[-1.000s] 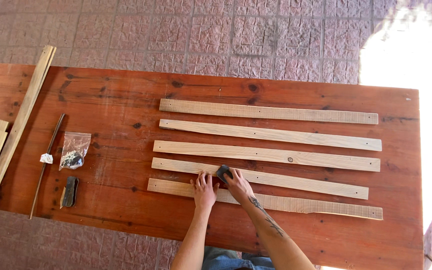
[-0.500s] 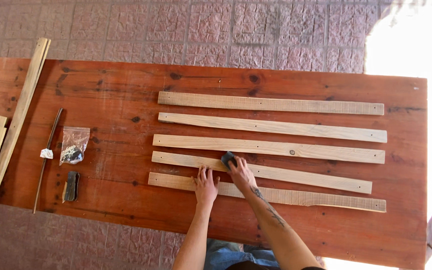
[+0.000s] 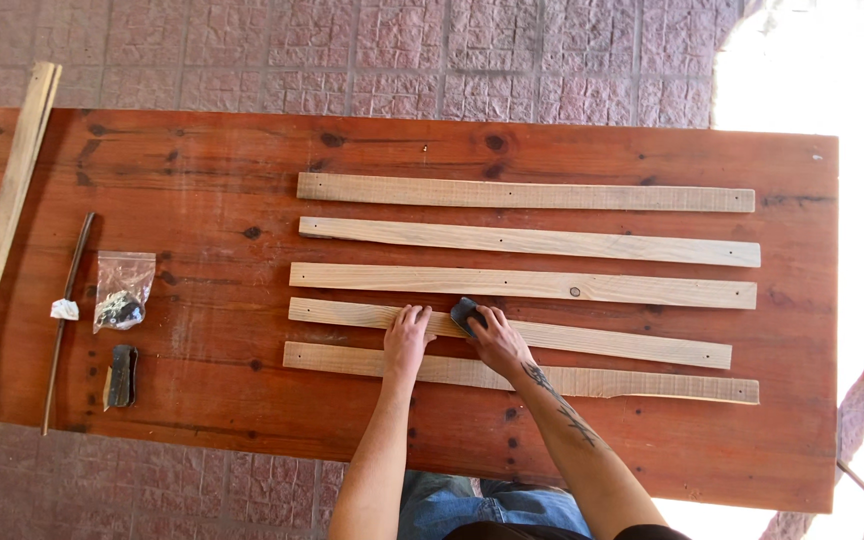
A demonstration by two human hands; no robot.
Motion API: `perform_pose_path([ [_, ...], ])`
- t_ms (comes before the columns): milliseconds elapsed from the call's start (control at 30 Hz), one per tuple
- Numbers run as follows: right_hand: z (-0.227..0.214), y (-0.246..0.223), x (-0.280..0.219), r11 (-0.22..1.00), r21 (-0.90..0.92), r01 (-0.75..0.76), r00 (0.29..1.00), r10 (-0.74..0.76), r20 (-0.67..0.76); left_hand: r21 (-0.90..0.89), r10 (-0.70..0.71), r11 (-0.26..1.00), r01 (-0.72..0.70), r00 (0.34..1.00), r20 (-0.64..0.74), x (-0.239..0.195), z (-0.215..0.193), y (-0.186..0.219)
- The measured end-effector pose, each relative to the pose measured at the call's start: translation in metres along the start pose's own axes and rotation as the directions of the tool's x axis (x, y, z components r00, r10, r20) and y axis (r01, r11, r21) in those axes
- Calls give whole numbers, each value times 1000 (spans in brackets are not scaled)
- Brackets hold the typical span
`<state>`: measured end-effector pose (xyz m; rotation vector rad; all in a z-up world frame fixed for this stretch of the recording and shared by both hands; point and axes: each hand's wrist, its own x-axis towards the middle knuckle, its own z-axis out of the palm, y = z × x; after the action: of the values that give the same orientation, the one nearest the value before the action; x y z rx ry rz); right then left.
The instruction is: The person sands several long wooden planks laid out on a wooden table using a sanding block. They move the sanding block back and forth along the length of each plank, then flip and reposition the planks to continue sanding.
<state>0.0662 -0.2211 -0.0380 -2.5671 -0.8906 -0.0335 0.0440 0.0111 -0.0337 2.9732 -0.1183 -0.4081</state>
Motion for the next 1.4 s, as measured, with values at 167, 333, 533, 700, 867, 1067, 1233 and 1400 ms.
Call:
perform_pose_path([
  [167, -4, -6, -8, 997, 81, -16, 999, 12, 47, -93, -17, 996, 16, 1000, -15, 6, 7, -3],
  [333, -9, -10, -7, 999, 7, -42, 999, 42, 30, -123, -35, 992, 39, 999, 30, 7, 5, -3],
  [533, -8, -13, -15, 998, 35, -50, 998, 49, 47, -136, -61, 988, 68, 997, 50, 7, 0, -1],
  [700, -7, -18, -6, 997, 9, -77, 997, 77, 8, -138, -68, 988, 74, 997, 47, 6, -1, -2],
  [867, -3, -16, -27, 993, -14, -118, 993, 118, -17, -141, -67, 987, 75, 996, 59, 6, -9, 2],
  [1067, -11, -19, -25, 981, -163, -107, 990, 90, -105, -147, -57, 987, 64, 997, 48, 6, -2, 2],
  [1233, 30, -15, -46, 972, -236, -14, 987, -25, -161, -147, -57, 987, 63, 997, 47, 6, -3, 2],
  [1400, 39, -13, -39, 968, -247, 33, 980, -80, -184, -153, -69, 985, 80, 995, 77, 6, 4, -1],
])
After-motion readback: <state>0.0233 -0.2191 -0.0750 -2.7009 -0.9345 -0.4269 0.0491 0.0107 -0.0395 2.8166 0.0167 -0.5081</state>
